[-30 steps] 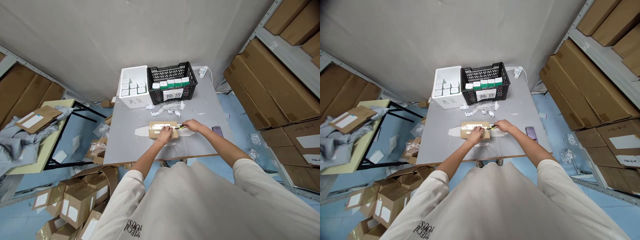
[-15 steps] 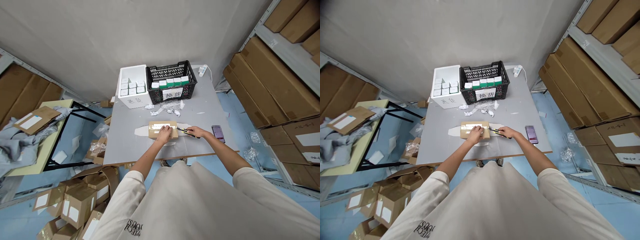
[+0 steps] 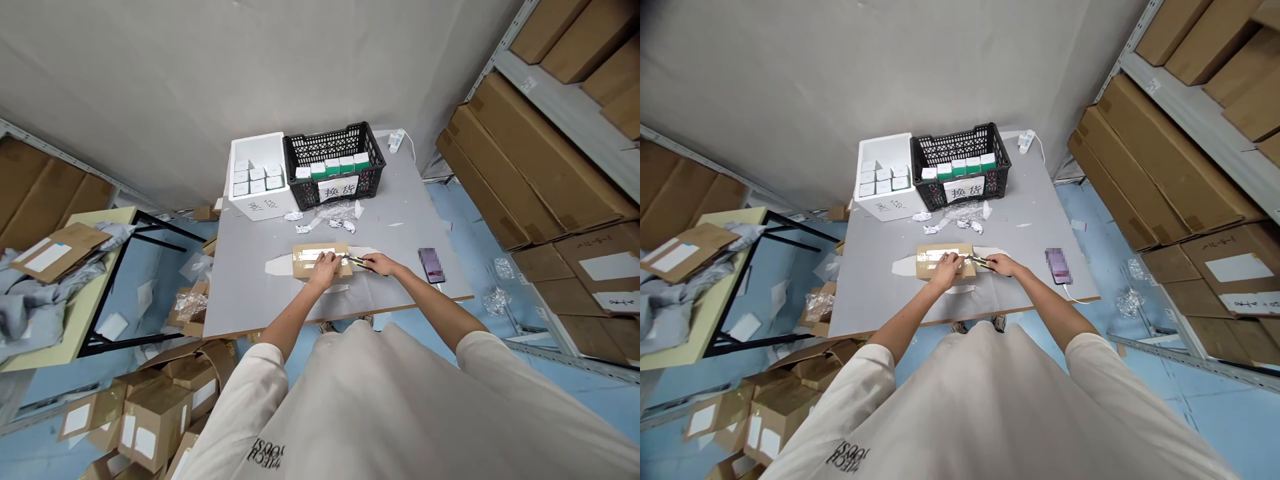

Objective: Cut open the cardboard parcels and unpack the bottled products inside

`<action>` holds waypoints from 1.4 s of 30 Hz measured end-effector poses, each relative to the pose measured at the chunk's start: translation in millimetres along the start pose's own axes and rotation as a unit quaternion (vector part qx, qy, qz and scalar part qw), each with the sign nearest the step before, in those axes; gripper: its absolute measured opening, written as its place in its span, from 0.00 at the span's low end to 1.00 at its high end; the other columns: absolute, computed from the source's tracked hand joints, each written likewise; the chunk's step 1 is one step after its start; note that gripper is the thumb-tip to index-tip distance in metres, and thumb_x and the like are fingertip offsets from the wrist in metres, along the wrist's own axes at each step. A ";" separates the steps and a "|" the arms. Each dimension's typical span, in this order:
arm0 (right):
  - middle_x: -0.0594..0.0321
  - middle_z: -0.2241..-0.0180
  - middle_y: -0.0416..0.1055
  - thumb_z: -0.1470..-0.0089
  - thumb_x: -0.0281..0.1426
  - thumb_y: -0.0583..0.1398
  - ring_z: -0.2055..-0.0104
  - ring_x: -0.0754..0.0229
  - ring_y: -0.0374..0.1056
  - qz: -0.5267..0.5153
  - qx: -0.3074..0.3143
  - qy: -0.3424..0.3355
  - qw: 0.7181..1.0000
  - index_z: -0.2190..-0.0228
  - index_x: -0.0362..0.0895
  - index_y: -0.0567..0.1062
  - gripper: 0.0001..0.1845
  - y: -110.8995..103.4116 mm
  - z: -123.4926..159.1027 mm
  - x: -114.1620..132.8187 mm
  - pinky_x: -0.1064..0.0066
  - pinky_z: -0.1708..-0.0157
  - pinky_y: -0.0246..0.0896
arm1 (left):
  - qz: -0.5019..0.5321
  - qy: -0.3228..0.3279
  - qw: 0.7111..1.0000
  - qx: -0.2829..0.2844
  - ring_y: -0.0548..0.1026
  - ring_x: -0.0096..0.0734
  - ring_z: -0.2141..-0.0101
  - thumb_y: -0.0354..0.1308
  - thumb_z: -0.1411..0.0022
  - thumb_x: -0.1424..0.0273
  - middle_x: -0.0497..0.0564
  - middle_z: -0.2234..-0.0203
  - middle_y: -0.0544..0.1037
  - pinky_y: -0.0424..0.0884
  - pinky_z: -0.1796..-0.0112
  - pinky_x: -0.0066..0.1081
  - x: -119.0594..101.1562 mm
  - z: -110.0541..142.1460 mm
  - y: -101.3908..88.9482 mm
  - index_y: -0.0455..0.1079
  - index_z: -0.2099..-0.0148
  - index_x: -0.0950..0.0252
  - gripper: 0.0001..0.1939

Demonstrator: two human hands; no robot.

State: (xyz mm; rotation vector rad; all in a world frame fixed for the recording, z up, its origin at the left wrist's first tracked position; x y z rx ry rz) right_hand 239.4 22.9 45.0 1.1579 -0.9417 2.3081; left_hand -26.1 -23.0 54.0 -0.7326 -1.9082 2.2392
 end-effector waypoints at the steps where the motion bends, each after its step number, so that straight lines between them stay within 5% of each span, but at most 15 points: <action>1: 0.67 0.75 0.71 0.42 0.47 0.57 0.73 0.62 0.64 0.000 0.001 0.002 1.000 0.63 0.46 0.76 0.18 -0.1 -0.3 -0.1 0.72 0.71 0.59 | -0.004 0.002 1.000 -0.003 0.73 0.47 0.45 0.66 0.40 0.68 0.57 0.45 0.69 0.52 0.32 0.49 0.4 0.3 0.9 0.63 0.37 0.56 0.30; 10: 0.64 0.73 0.73 0.42 0.47 0.58 0.70 0.60 0.66 -0.019 0.073 -0.016 0.997 0.66 0.45 0.75 0.17 -11.4 15.5 -10.3 0.70 0.69 0.60 | -0.016 0.002 1.000 -0.007 0.74 0.47 0.48 0.66 0.39 0.67 0.57 0.47 0.69 0.52 0.33 0.50 -0.1 1.9 3.8 0.64 0.39 0.58 0.27; 21: 0.65 0.73 0.72 0.41 0.47 0.57 0.74 0.62 0.63 -0.013 0.048 -0.008 0.999 0.67 0.45 0.74 0.18 -9.5 26.9 -17.0 0.72 0.73 0.56 | -0.005 0.016 1.000 -0.018 0.75 0.48 0.50 0.67 0.39 0.66 0.59 0.48 0.69 0.51 0.33 0.51 -0.9 3.9 0.8 0.66 0.40 0.61 0.26; 30: 0.66 0.76 0.72 0.41 0.44 0.58 0.73 0.61 0.66 0.006 -0.004 -0.029 1.000 0.68 0.47 0.76 0.15 10.9 3.0 -7.0 0.71 0.71 0.59 | 0.010 0.007 1.000 -0.011 0.71 0.51 0.44 0.65 0.38 0.69 0.58 0.47 0.70 0.51 0.33 0.54 -0.2 1.8 0.8 0.63 0.36 0.57 0.30; 35: 0.63 0.70 0.77 0.39 0.47 0.58 0.71 0.60 0.70 -0.067 -0.056 0.000 0.996 0.60 0.46 0.75 0.18 -8.8 19.7 -20.6 0.72 0.74 0.60 | 0.082 -0.008 0.996 -0.041 0.65 0.55 0.37 0.66 0.39 0.63 0.62 0.36 0.62 0.61 0.37 0.51 5.1 4.4 -0.2 0.56 0.29 0.59 0.40; 39: 0.63 0.68 0.79 0.37 0.50 0.56 0.71 0.59 0.72 -0.069 -0.087 0.001 0.994 0.50 0.47 0.74 0.24 -14.0 31.3 -18.6 0.71 0.73 0.63 | 0.096 -0.058 0.990 -0.090 0.64 0.51 0.36 0.50 0.28 0.64 0.62 0.35 0.64 0.62 0.37 0.50 12.0 -4.3 -5.0 0.58 0.29 0.61 0.28; 42: 0.60 0.63 0.80 0.33 0.47 0.52 0.64 0.56 0.74 -0.001 -0.119 -0.030 0.992 0.44 0.48 0.75 0.25 -9.7 34.7 -8.5 0.66 0.62 0.69 | 0.057 -0.087 0.990 -0.101 0.61 0.51 0.34 0.50 0.29 0.67 0.62 0.33 0.63 0.58 0.35 0.50 19.2 -14.2 -6.0 0.61 0.31 0.62 0.26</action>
Point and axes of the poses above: each hand's wrist, its own z-axis away from the middle knuckle, its own y-axis out of the palm, x = y × z, the point moved 1 cm from there along -z, towards the middle knuckle
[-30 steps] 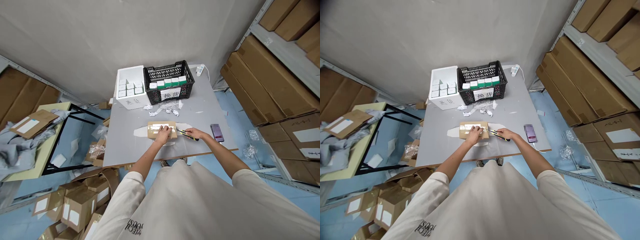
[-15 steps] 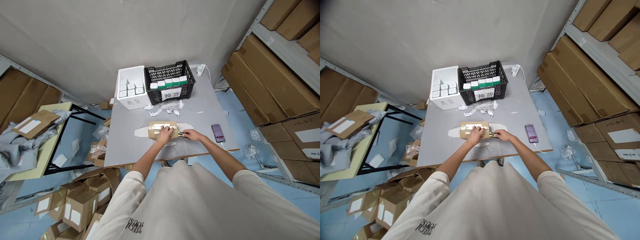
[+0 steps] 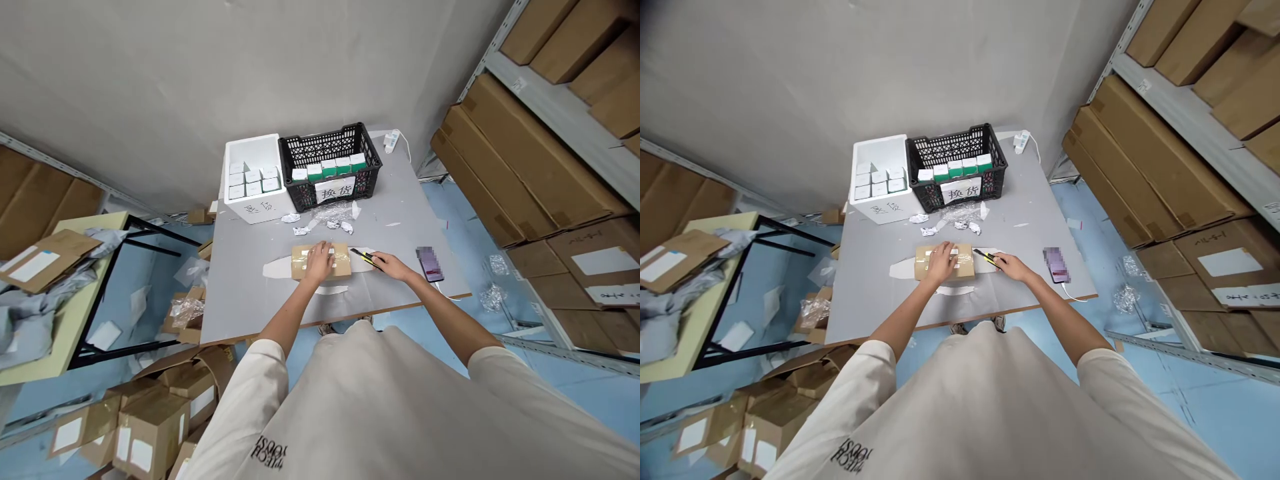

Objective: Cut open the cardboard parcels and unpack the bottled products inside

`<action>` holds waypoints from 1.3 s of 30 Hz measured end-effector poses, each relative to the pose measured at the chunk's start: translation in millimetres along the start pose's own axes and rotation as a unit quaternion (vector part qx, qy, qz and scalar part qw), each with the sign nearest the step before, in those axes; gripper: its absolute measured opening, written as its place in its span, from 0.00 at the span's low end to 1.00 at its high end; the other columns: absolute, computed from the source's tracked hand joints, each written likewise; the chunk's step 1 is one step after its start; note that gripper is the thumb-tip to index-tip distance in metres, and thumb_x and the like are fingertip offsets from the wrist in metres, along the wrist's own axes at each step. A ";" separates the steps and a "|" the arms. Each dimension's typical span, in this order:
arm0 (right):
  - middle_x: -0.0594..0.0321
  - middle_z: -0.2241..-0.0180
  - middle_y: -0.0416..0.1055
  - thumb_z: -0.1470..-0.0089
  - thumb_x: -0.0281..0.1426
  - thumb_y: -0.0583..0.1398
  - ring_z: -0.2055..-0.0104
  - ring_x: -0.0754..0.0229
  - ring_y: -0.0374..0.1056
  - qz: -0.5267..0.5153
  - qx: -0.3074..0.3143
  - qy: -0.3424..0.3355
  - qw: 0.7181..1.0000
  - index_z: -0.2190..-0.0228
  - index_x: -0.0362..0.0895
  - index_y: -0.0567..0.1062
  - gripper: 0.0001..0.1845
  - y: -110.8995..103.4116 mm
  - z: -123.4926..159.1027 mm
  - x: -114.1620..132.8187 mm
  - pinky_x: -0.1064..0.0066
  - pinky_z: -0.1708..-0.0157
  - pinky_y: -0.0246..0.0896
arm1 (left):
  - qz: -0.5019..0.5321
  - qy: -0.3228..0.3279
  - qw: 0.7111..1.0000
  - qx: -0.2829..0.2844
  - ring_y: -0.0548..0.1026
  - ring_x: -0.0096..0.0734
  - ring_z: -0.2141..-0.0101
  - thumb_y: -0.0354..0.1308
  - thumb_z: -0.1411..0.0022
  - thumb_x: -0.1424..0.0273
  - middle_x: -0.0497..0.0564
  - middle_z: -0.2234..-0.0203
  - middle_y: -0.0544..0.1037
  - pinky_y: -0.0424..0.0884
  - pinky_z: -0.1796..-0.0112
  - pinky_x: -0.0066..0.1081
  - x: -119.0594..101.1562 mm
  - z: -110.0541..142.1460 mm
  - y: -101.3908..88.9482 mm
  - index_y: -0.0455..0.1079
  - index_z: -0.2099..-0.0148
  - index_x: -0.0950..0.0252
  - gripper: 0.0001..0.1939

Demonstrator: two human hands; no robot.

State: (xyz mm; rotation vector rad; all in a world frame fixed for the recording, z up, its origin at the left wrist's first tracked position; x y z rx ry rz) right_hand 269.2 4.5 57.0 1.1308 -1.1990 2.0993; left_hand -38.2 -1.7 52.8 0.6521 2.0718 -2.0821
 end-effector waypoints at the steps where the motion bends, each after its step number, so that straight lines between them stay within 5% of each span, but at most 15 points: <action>1: 0.59 0.60 0.80 0.32 0.45 0.52 0.59 0.54 0.75 0.038 -0.009 -0.021 0.999 0.43 0.48 0.75 0.24 1.7 1.1 4.0 0.64 0.57 0.69 | -0.014 0.004 1.000 0.008 0.59 0.52 0.32 0.51 0.30 0.67 0.62 0.32 0.62 0.55 0.34 0.51 1.8 -3.1 1.2 0.60 0.30 0.62 0.27; 6: 0.54 0.53 0.76 0.35 0.37 0.59 0.51 0.50 0.72 0.225 -0.008 -0.087 0.970 0.40 0.50 0.75 0.24 8.9 4.7 16.8 0.63 0.50 0.65 | -0.044 0.007 0.997 0.057 0.55 0.52 0.30 0.55 0.33 0.69 0.63 0.31 0.61 0.48 0.32 0.54 7.8 -11.8 8.0 0.57 0.28 0.62 0.33; 10: 0.54 0.54 0.74 0.35 0.37 0.59 0.50 0.50 0.71 0.267 -0.017 -0.088 0.959 0.38 0.50 0.74 0.25 13.1 2.4 14.0 0.64 0.50 0.64 | -0.037 -0.004 0.998 0.052 0.56 0.48 0.30 0.49 0.30 0.68 0.61 0.31 0.63 0.48 0.33 0.52 5.9 -9.7 10.5 0.52 0.25 0.61 0.32; 14: 0.54 0.54 0.73 0.34 0.38 0.58 0.48 0.49 0.69 0.254 -0.046 -0.088 0.962 0.38 0.52 0.73 0.25 22.3 -2.4 8.4 0.61 0.46 0.63 | -0.014 0.000 1.000 0.017 0.55 0.49 0.29 0.42 0.26 0.66 0.61 0.30 0.62 0.46 0.32 0.54 1.3 -1.2 13.8 0.53 0.25 0.62 0.30; 21: 0.51 0.52 0.73 0.34 0.40 0.55 0.47 0.45 0.67 0.226 -0.074 -0.091 0.967 0.37 0.51 0.72 0.26 39.9 -9.2 0.0 0.55 0.43 0.62 | 0.036 -0.016 0.999 -0.001 0.56 0.52 0.29 0.44 0.27 0.64 0.62 0.31 0.63 0.48 0.33 0.56 -3.5 3.5 11.7 0.56 0.26 0.60 0.29; 26: 0.49 0.51 0.72 0.34 0.41 0.53 0.48 0.45 0.68 0.179 -0.194 -0.022 0.964 0.37 0.47 0.71 0.28 5.9 -5.2 -26.0 0.56 0.44 0.63 | 0.017 -0.011 1.000 -0.003 0.56 0.49 0.29 0.42 0.26 0.64 0.61 0.31 0.63 0.48 0.32 0.53 -2.3 4.9 11.9 0.58 0.27 0.61 0.28; 31: 0.48 0.48 0.73 0.38 0.42 0.57 0.46 0.43 0.68 0.147 -0.226 0.029 0.963 0.42 0.43 0.74 0.27 -20.0 4.8 -47.1 0.54 0.42 0.62 | 0.022 -0.013 1.000 -0.001 0.52 0.49 0.28 0.43 0.27 0.64 0.62 0.29 0.59 0.46 0.32 0.53 -1.1 7.7 15.9 0.58 0.28 0.64 0.28; 39: 0.53 0.48 0.74 0.43 0.42 0.61 0.48 0.48 0.71 0.044 -0.177 0.012 0.983 0.49 0.47 0.76 0.22 18.2 -4.2 -39.2 0.54 0.43 0.64 | 0.003 -0.021 1.000 0.000 0.46 0.51 0.27 0.55 0.33 0.53 0.60 0.27 0.54 0.40 0.30 0.54 23.6 38.7 -5.5 0.59 0.30 0.59 0.34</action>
Point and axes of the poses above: each hand's wrist, its own z-axis away from the middle knuckle, its own y-axis out of the palm, x = y × z, the point moved 1 cm from there along -z, towards the middle knuckle
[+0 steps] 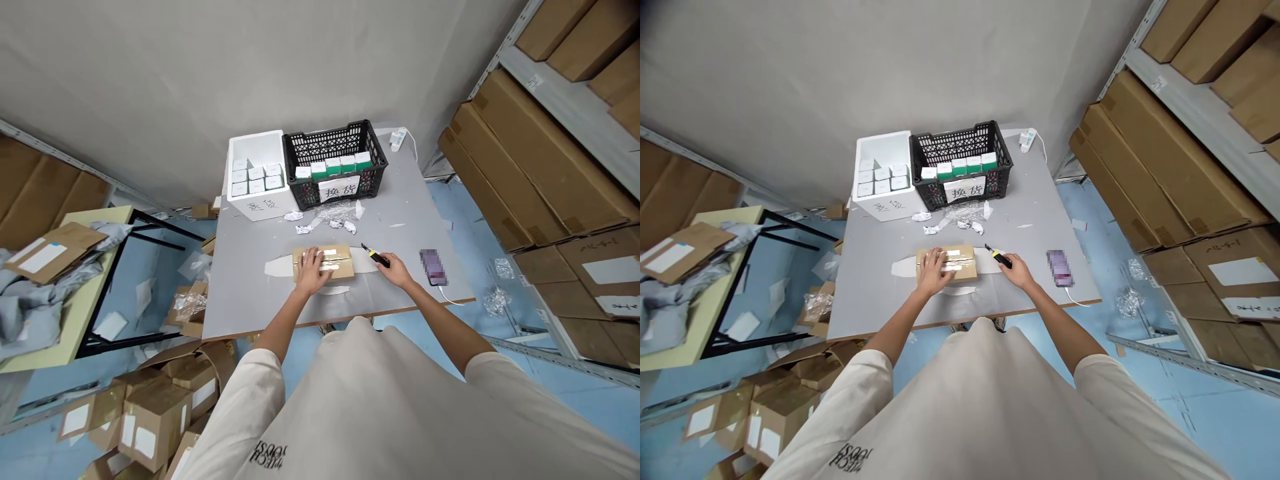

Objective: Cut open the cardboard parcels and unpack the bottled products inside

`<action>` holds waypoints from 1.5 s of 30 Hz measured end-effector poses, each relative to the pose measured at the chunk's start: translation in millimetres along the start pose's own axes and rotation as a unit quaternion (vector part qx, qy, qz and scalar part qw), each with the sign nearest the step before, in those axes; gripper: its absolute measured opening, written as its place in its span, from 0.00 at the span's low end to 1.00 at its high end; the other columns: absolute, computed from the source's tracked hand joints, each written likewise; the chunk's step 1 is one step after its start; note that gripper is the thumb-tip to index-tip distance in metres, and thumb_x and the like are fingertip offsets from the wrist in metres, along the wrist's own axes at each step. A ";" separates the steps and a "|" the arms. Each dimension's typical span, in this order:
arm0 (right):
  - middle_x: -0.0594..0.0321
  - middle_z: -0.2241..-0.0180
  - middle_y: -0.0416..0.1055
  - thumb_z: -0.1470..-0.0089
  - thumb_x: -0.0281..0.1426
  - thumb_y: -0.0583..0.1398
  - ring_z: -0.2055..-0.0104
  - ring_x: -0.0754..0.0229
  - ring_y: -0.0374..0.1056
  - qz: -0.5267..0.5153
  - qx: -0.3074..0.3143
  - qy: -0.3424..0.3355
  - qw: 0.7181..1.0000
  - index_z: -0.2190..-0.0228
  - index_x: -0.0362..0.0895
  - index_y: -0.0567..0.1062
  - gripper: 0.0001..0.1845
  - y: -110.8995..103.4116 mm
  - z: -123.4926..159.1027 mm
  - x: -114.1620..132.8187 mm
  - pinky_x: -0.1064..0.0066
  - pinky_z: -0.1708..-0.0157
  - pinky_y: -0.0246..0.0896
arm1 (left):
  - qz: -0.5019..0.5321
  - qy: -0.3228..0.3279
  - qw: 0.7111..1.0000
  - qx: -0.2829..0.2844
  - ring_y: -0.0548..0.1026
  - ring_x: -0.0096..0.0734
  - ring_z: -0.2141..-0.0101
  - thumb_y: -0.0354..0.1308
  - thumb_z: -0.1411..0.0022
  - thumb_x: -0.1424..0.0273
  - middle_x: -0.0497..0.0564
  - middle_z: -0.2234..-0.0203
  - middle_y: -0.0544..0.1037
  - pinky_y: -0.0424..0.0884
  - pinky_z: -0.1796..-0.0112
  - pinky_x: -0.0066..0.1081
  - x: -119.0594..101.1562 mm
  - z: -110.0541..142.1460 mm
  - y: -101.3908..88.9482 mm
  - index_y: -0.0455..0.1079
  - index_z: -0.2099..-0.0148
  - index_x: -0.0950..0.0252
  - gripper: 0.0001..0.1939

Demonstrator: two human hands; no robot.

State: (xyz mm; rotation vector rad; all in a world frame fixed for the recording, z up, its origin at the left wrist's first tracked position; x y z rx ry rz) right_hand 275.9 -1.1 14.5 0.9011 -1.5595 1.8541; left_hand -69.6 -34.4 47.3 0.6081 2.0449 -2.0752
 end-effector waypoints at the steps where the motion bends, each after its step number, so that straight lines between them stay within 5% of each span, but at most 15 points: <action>1: 0.53 0.48 0.74 0.43 0.43 0.61 0.48 0.48 0.71 -0.017 0.014 -0.005 1.000 0.50 0.48 0.75 0.21 5.9 -1.6 5.7 0.54 0.43 0.65 | -0.005 -0.014 1.000 -0.007 0.46 0.53 0.27 0.58 0.35 0.51 0.62 0.27 0.52 0.40 0.30 0.55 6.5 7.9 -3.5 0.58 0.29 0.59 0.37; 6: 0.57 0.49 0.77 0.42 0.44 0.61 0.46 0.49 0.71 -0.093 0.092 -0.009 0.991 0.50 0.50 0.72 0.21 35.7 -8.0 39.4 0.54 0.43 0.64 | -0.001 -0.103 0.994 -0.027 0.47 0.62 0.28 0.69 0.45 0.49 0.66 0.26 0.45 0.50 0.33 0.58 40.2 45.6 -7.4 0.50 0.26 0.59 0.53; 10: 0.57 0.47 0.77 0.40 0.45 0.60 0.45 0.51 0.72 -0.132 0.136 -0.002 0.982 0.49 0.51 0.69 0.21 55.7 -7.0 57.0 0.55 0.43 0.65 | 0.079 -0.151 0.985 0.016 0.61 0.59 0.33 0.65 0.40 0.56 0.67 0.29 0.51 0.66 0.40 0.51 56.9 55.6 0.6 0.45 0.24 0.59 0.50; 13: 0.57 0.48 0.77 0.39 0.46 0.59 0.48 0.51 0.73 -0.139 0.119 0.000 0.983 0.48 0.51 0.67 0.21 57.2 -7.7 62.6 0.57 0.46 0.66 | 0.116 -0.173 0.978 0.027 0.67 0.54 0.37 0.64 0.39 0.57 0.64 0.34 0.59 0.69 0.42 0.46 58.4 46.6 -1.9 0.47 0.24 0.58 0.47; 19: 0.57 0.55 0.79 0.39 0.50 0.57 0.55 0.51 0.73 -0.098 0.027 0.011 0.995 0.47 0.49 0.67 0.25 26.3 -15.5 60.3 0.60 0.52 0.67 | 0.129 -0.151 0.976 0.094 0.74 0.51 0.44 0.59 0.38 0.44 0.60 0.43 0.68 0.70 0.45 0.42 43.3 10.1 -16.0 0.58 0.28 0.56 0.43; 23: 0.58 0.59 0.79 0.40 0.52 0.56 0.60 0.52 0.73 -0.083 0.012 0.058 0.995 0.47 0.48 0.67 0.27 18.0 -14.5 46.0 0.61 0.58 0.68 | 0.123 -0.159 0.968 0.153 0.74 0.56 0.43 0.55 0.40 0.38 0.61 0.45 0.74 0.69 0.45 0.44 36.6 -12.2 -4.1 0.67 0.34 0.58 0.41; 29: 0.56 0.52 0.78 0.42 0.51 0.58 0.52 0.54 0.73 -0.126 0.023 0.079 0.989 0.50 0.49 0.66 0.25 32.8 -5.4 29.9 0.60 0.49 0.67 | 0.242 -0.272 0.924 0.120 0.77 0.46 0.45 0.58 0.36 0.46 0.64 0.43 0.76 0.72 0.49 0.36 46.6 -28.9 21.5 0.61 0.31 0.66 0.40; 34: 0.55 0.51 0.77 0.43 0.51 0.59 0.49 0.53 0.73 -0.138 0.042 0.079 0.986 0.53 0.48 0.67 0.25 35.5 0.5 19.3 0.58 0.47 0.67 | 0.309 -0.250 0.911 0.112 0.80 0.40 0.50 0.58 0.34 0.58 0.60 0.44 0.77 0.73 0.48 0.37 51.5 0.3 37.1 0.63 0.35 0.63 0.29; 40: 0.56 0.55 0.79 0.42 0.53 0.57 0.57 0.52 0.74 -0.087 0.072 0.102 0.988 0.51 0.48 0.66 0.26 31.8 8.5 8.9 0.60 0.56 0.69 | 0.338 -0.182 0.914 0.128 0.78 0.43 0.47 0.70 0.45 0.60 0.62 0.42 0.75 0.74 0.48 0.40 41.5 47.7 50.9 0.51 0.28 0.62 0.48; 45: 0.60 0.63 0.79 0.40 0.54 0.55 0.66 0.54 0.73 -0.059 0.085 0.099 0.990 0.51 0.49 0.66 0.26 27.1 13.6 19.4 0.64 0.65 0.66 | 0.305 -0.224 0.916 0.129 0.82 0.41 0.56 0.64 0.38 0.64 0.60 0.48 0.79 0.75 0.51 0.41 31.6 54.4 46.4 0.46 0.27 0.62 0.44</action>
Point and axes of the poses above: each hand's wrist, its own z-axis away from the middle knuckle, its own y-axis out of the palm, x = y × z, the point moved 1 cm from there along -z, towards the middle knuckle
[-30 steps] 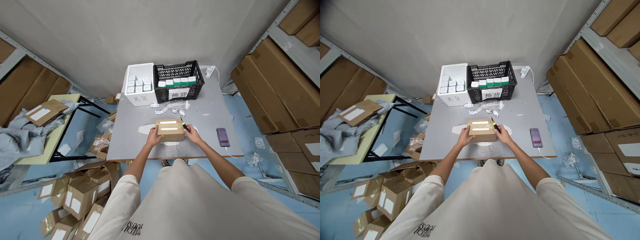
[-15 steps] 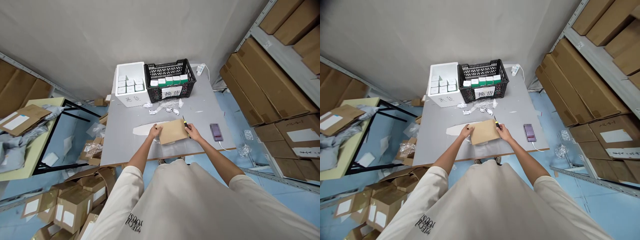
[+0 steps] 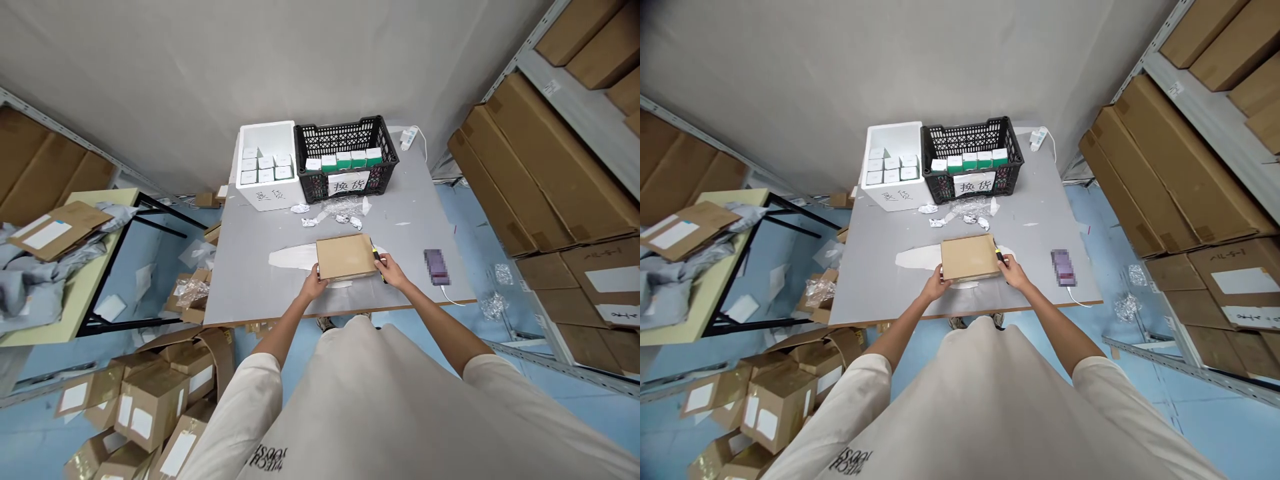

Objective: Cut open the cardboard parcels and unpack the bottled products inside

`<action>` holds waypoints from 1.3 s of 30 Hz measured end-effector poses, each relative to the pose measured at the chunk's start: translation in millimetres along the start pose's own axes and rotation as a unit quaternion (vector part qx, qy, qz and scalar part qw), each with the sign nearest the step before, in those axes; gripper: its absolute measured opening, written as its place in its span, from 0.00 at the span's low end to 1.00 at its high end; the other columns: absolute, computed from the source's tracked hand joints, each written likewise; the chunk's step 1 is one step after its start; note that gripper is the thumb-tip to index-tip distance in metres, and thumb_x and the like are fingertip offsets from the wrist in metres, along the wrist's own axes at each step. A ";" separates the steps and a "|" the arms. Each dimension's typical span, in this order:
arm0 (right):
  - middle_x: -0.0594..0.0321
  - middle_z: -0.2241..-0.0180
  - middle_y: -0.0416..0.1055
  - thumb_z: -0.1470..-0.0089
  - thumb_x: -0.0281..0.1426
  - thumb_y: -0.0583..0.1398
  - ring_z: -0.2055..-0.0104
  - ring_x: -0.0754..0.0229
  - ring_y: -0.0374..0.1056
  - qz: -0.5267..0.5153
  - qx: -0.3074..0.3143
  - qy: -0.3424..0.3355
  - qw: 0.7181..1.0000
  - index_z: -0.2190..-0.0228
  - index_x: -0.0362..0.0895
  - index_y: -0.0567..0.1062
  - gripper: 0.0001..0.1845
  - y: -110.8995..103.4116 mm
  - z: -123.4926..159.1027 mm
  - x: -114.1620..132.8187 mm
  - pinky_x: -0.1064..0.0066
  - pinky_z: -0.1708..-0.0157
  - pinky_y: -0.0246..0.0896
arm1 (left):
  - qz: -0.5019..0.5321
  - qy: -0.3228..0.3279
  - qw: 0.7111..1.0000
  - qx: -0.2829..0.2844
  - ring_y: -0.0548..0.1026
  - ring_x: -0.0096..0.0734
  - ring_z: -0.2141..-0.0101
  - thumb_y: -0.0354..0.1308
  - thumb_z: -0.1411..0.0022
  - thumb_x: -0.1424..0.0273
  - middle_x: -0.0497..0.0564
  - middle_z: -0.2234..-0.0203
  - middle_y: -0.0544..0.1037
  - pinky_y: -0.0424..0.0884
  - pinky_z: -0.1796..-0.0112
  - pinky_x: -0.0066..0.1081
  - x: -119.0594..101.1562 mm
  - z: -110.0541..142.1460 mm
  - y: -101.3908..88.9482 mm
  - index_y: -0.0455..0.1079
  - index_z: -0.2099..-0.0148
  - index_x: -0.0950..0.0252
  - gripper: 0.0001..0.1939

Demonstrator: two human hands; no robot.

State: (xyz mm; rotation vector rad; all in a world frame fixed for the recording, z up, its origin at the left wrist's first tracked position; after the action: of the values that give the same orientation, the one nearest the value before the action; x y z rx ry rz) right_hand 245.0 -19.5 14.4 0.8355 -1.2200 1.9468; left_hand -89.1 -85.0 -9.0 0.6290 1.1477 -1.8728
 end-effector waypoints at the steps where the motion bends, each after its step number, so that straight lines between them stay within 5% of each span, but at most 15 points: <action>1: 0.61 0.63 0.79 0.40 0.54 0.55 0.66 0.54 0.73 -0.002 -0.004 -0.004 1.000 0.51 0.49 0.66 0.26 -1.9 1.7 3.2 0.64 0.66 0.66 | -0.004 0.003 1.000 -0.005 0.82 0.41 0.56 0.63 0.37 0.63 0.60 0.48 0.79 0.75 0.52 0.40 -3.1 1.7 -2.4 0.47 0.27 0.62 0.43; 8: 0.61 0.63 0.80 0.40 0.54 0.55 0.63 0.55 0.76 -0.025 -0.050 -0.011 0.998 0.51 0.49 0.67 0.25 -18.1 2.1 16.9 0.66 0.64 0.68 | -0.046 -0.013 0.996 -0.074 0.80 0.43 0.55 0.59 0.34 0.49 0.56 0.55 0.80 0.72 0.54 0.37 -29.2 10.2 -25.4 0.60 0.35 0.62 0.33; 15: 0.54 0.50 0.77 0.39 0.55 0.55 0.52 0.55 0.76 -0.104 -0.090 -0.047 0.989 0.50 0.49 0.64 0.27 -14.1 -27.1 22.8 0.60 0.51 0.70 | 0.003 0.066 0.980 -0.186 0.79 0.35 0.55 0.57 0.32 0.62 0.58 0.46 0.73 0.75 0.54 0.37 -51.5 -6.0 -25.1 0.61 0.40 0.62 0.22; 20: 0.49 0.42 0.72 0.39 0.52 0.56 0.44 0.51 0.72 -0.084 -0.082 -0.069 0.991 0.47 0.47 0.67 0.27 -10.3 -31.2 35.0 0.57 0.45 0.68 | -0.171 0.182 0.958 -0.141 0.63 0.48 0.34 0.56 0.34 0.69 0.63 0.34 0.62 0.65 0.38 0.47 -58.1 -7.0 -16.1 0.63 0.37 0.62 0.24; 27: 0.52 0.43 0.74 0.32 0.48 0.49 0.42 0.49 0.69 0.062 -0.092 -0.143 0.983 0.40 0.46 0.72 0.29 -25.7 -27.4 61.3 0.58 0.41 0.63 | -0.388 0.177 0.899 -0.104 0.51 0.52 0.29 0.52 0.34 0.72 0.65 0.28 0.55 0.50 0.33 0.55 -68.3 -1.9 -5.9 0.50 0.26 0.68 0.36; 32: 0.59 0.46 0.78 0.31 0.44 0.51 0.46 0.50 0.73 0.208 0.018 -0.195 0.958 0.44 0.50 0.79 0.25 -30.6 -41.2 104.1 0.65 0.47 0.65 | -0.390 0.193 0.895 -0.099 0.52 0.49 0.29 0.50 0.34 0.73 0.63 0.28 0.56 0.52 0.33 0.51 -69.1 -2.7 -11.3 0.50 0.25 0.68 0.37; 39: 0.60 0.52 0.81 0.30 0.44 0.51 0.51 0.52 0.74 0.378 0.114 -0.213 0.894 0.51 0.51 0.82 0.23 6.1 -65.0 163.9 0.70 0.57 0.61 | -0.367 0.198 0.903 -0.103 0.53 0.47 0.29 0.49 0.34 0.74 0.62 0.28 0.57 0.53 0.33 0.49 -67.2 -1.0 -15.5 0.51 0.26 0.66 0.36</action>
State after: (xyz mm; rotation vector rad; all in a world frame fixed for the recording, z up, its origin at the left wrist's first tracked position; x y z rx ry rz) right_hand 137.8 72.8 119.7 1.0457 -1.7913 2.6582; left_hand -66.7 -54.2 48.5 0.5015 2.0368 -2.2378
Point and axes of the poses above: each hand's wrist, its own z-axis away from the middle knuckle, its own y-axis out of the palm, x = y × z, the point moved 1 cm from there along -z, towards the middle knuckle
